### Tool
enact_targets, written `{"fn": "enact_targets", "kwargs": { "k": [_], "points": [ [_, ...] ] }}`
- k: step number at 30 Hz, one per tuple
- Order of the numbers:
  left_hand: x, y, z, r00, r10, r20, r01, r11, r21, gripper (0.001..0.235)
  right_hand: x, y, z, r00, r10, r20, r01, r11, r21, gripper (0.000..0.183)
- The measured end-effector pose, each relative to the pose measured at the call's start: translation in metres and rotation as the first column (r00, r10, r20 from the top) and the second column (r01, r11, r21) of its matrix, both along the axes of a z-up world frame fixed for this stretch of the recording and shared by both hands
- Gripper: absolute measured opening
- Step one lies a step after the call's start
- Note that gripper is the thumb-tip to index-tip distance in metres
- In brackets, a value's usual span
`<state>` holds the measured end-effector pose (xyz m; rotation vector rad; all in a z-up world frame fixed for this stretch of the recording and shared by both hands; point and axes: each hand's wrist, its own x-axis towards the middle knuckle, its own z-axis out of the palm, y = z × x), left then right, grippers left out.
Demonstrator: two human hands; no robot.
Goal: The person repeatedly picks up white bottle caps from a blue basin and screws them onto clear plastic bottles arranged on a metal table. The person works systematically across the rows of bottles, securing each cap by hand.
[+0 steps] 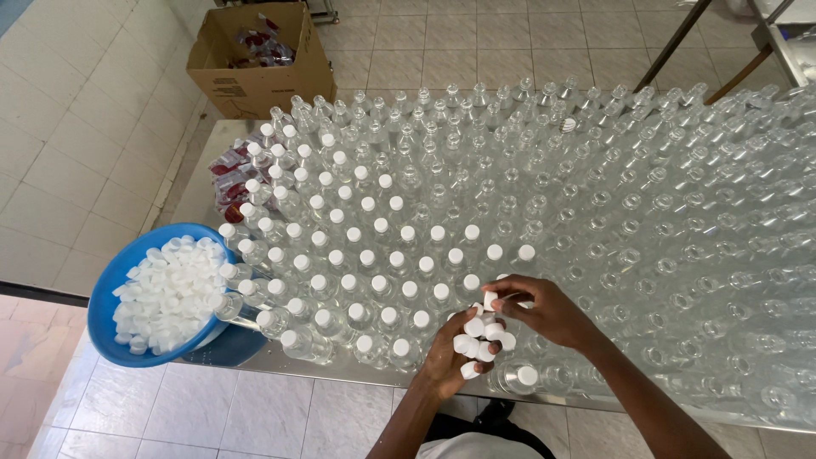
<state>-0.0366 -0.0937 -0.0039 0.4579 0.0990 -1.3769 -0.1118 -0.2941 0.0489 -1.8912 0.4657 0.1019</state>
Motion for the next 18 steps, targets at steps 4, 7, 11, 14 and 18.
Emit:
{"fn": "enact_targets", "kwargs": {
  "k": [4, 7, 11, 14, 18],
  "points": [
    [0.002, 0.002, -0.007, 0.999, 0.023, -0.034, -0.024, 0.999, -0.022, 0.031, 0.022, -0.036, -0.017, 0.995, -0.022, 0.094, 0.031, 0.995, -0.098, 0.039],
    [0.003, 0.006, -0.005, 0.999, 0.017, -0.033, -0.018, 0.999, -0.034, 0.029, 0.059, -0.082, -0.060, 0.982, -0.025, 0.189, 0.095, 0.925, -0.369, 0.039],
    [0.004, 0.014, -0.005, 0.995, 0.074, -0.062, -0.072, 0.997, 0.030, 0.030, 0.105, -0.133, -0.125, 0.990, 0.064, 0.122, 0.027, 0.779, -0.626, 0.041],
    [0.007, 0.021, -0.015, 0.994, 0.096, -0.058, -0.095, 0.995, 0.016, 0.030, 0.112, -0.142, -0.151, 0.985, 0.111, 0.129, 0.011, 0.712, -0.702, 0.032],
    [0.010, 0.026, -0.017, 0.990, 0.132, -0.059, -0.126, 0.988, 0.092, 0.032, 0.108, -0.140, -0.132, 0.998, 0.023, 0.059, 0.012, 0.844, -0.536, 0.041]
  ]
}}
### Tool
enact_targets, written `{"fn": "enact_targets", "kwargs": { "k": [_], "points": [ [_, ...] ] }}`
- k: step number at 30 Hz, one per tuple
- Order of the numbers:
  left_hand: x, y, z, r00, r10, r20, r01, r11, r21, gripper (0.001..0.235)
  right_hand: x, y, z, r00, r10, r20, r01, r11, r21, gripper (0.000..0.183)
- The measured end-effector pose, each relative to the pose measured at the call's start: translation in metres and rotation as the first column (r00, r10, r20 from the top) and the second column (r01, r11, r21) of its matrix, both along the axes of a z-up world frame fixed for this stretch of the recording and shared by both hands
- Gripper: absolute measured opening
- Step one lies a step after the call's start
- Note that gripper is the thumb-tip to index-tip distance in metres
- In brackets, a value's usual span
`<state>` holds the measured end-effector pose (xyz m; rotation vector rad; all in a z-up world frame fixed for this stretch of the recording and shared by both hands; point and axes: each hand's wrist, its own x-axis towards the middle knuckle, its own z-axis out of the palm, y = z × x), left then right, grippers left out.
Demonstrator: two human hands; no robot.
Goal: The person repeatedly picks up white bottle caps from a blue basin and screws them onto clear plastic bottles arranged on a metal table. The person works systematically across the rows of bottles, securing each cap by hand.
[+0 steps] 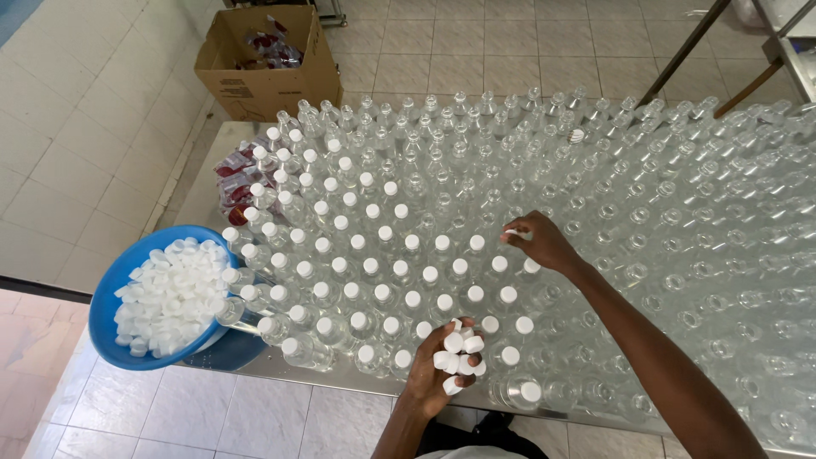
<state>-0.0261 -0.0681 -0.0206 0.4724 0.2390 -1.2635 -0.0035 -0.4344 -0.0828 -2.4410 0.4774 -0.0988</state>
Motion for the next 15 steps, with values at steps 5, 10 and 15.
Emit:
{"fn": "enact_targets", "kwargs": {
  "k": [5, 10, 15],
  "points": [
    [0.005, -0.005, -0.001, 0.998, 0.001, -0.056, -0.002, 1.000, -0.022, 0.029, 0.008, -0.010, 0.016, 0.965, -0.038, -0.259, 0.115, 0.950, 0.289, 0.041],
    [0.010, -0.016, -0.004, 0.998, 0.006, -0.055, -0.008, 1.000, -0.028, 0.030, 0.013, -0.014, 0.011, 0.972, -0.065, -0.228, 0.153, 0.906, 0.396, 0.039],
    [0.017, -0.027, 0.003, 0.999, 0.019, -0.040, -0.020, 0.999, -0.026, 0.025, 0.017, -0.014, 0.010, 0.973, -0.077, -0.216, 0.148, 0.931, 0.334, 0.037]
  ]
}}
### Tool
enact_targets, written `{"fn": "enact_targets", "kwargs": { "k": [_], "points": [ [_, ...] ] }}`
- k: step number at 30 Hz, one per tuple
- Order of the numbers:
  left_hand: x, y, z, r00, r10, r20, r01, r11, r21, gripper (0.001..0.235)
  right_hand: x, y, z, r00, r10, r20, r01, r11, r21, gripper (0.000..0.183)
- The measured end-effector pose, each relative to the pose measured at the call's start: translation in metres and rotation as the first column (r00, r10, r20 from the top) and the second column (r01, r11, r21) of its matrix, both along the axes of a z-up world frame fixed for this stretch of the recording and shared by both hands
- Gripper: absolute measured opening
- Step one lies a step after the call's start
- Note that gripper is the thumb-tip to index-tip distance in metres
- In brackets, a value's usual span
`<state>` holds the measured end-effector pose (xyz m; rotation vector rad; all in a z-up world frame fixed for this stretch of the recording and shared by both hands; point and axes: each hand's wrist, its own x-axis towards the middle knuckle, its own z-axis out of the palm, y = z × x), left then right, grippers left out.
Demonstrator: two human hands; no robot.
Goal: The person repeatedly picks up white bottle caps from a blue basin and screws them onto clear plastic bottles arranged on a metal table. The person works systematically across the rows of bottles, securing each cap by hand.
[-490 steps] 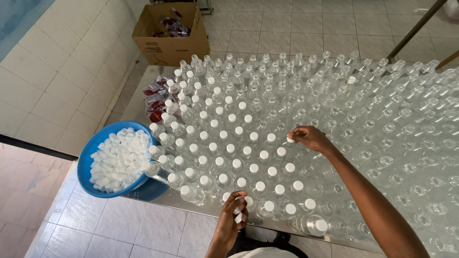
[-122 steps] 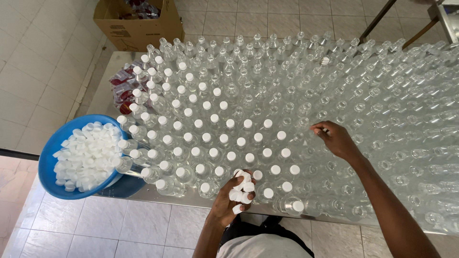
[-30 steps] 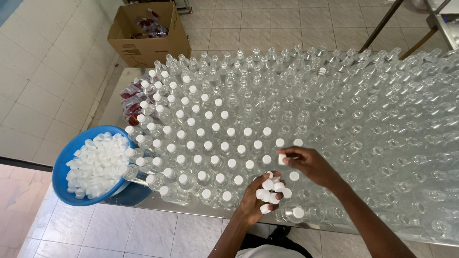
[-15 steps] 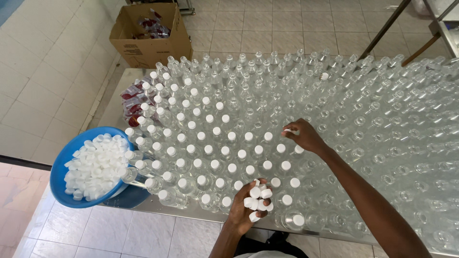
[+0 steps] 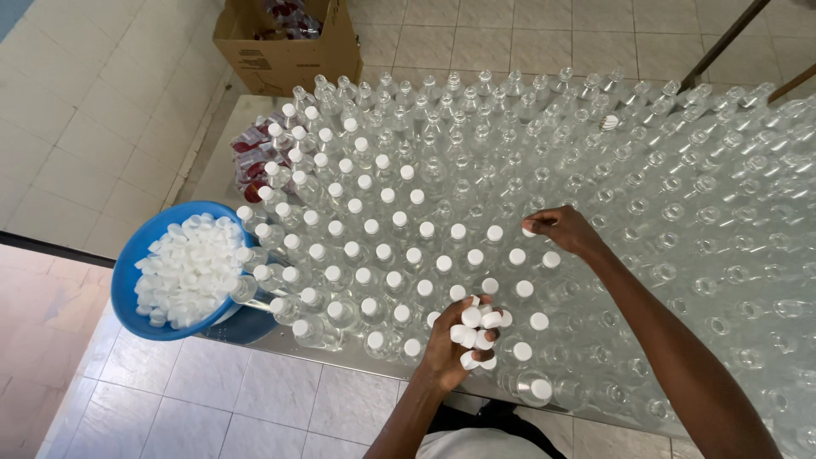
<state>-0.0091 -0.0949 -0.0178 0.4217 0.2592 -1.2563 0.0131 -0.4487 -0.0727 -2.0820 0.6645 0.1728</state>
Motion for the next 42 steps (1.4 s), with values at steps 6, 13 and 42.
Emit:
{"fn": "enact_targets", "kwargs": {
  "k": [6, 13, 42],
  "points": [
    [0.005, -0.005, -0.001, 0.996, 0.085, -0.029, -0.087, 0.994, -0.073, 0.024, -0.032, 0.044, 0.008, 0.952, 0.166, 0.256, 0.017, 0.809, -0.587, 0.035],
    [0.015, -0.008, -0.012, 0.983, 0.177, -0.054, -0.178, 0.984, -0.015, 0.029, -0.136, 0.192, 0.071, 0.608, 0.720, 0.333, -0.261, 0.578, -0.773, 0.064],
    [-0.018, 0.013, -0.025, 0.988, 0.155, -0.014, -0.154, 0.986, 0.072, 0.022, -0.075, -0.008, -0.014, 0.893, 0.043, 0.448, 0.109, 0.945, -0.309, 0.037]
  ]
}}
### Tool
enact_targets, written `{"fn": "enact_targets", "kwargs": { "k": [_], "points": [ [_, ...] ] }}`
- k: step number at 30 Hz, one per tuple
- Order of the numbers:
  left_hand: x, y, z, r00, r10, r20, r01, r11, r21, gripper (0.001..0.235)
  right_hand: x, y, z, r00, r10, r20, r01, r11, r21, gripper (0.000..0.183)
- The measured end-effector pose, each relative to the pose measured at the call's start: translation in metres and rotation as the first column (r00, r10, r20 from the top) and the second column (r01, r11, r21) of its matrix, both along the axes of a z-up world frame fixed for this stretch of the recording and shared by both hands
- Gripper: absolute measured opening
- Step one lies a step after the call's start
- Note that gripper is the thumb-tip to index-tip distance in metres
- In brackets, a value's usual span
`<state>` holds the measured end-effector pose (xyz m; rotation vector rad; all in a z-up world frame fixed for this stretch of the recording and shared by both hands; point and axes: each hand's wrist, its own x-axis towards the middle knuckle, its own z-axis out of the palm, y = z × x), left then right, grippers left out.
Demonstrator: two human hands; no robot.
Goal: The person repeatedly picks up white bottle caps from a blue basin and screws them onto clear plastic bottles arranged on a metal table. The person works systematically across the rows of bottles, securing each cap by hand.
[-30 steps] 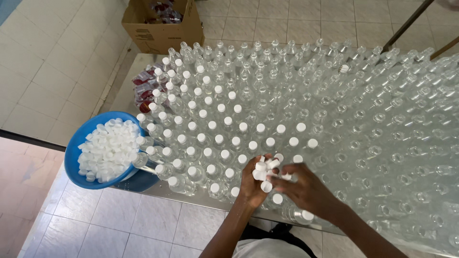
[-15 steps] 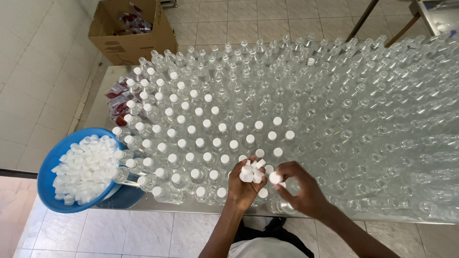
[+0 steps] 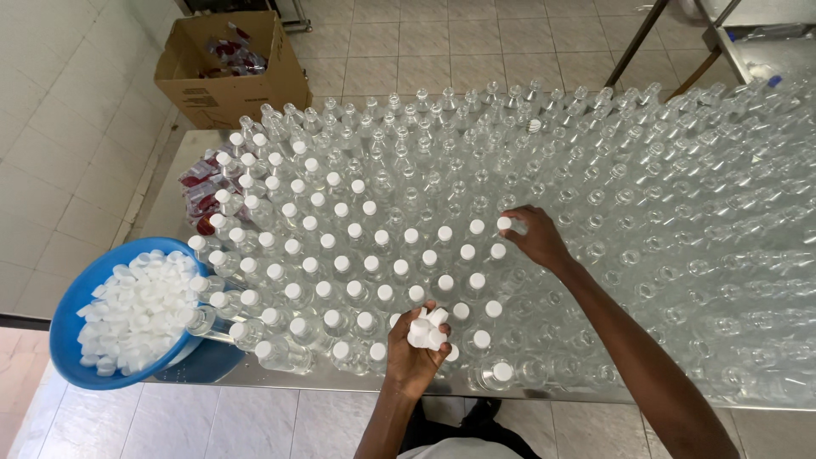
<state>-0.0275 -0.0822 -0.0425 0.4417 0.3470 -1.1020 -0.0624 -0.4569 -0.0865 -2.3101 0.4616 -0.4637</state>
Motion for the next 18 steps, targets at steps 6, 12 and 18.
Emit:
{"fn": "enact_targets", "kwargs": {
  "k": [6, 12, 18],
  "points": [
    [0.002, 0.004, -0.007, 0.999, 0.044, -0.023, -0.043, 0.999, 0.020, 0.025, 0.010, 0.005, 0.020, 0.970, -0.036, -0.242, 0.074, 0.986, 0.151, 0.052],
    [0.004, -0.003, -0.002, 0.999, 0.033, 0.001, -0.033, 0.999, -0.002, 0.021, 0.019, -0.001, 0.033, 0.901, -0.097, -0.422, 0.177, 0.972, 0.155, 0.044],
    [0.011, -0.004, 0.000, 0.999, 0.045, -0.002, -0.045, 0.999, -0.015, 0.020, 0.028, -0.008, 0.018, 0.883, -0.075, -0.463, 0.136, 0.986, 0.100, 0.038]
  ]
}}
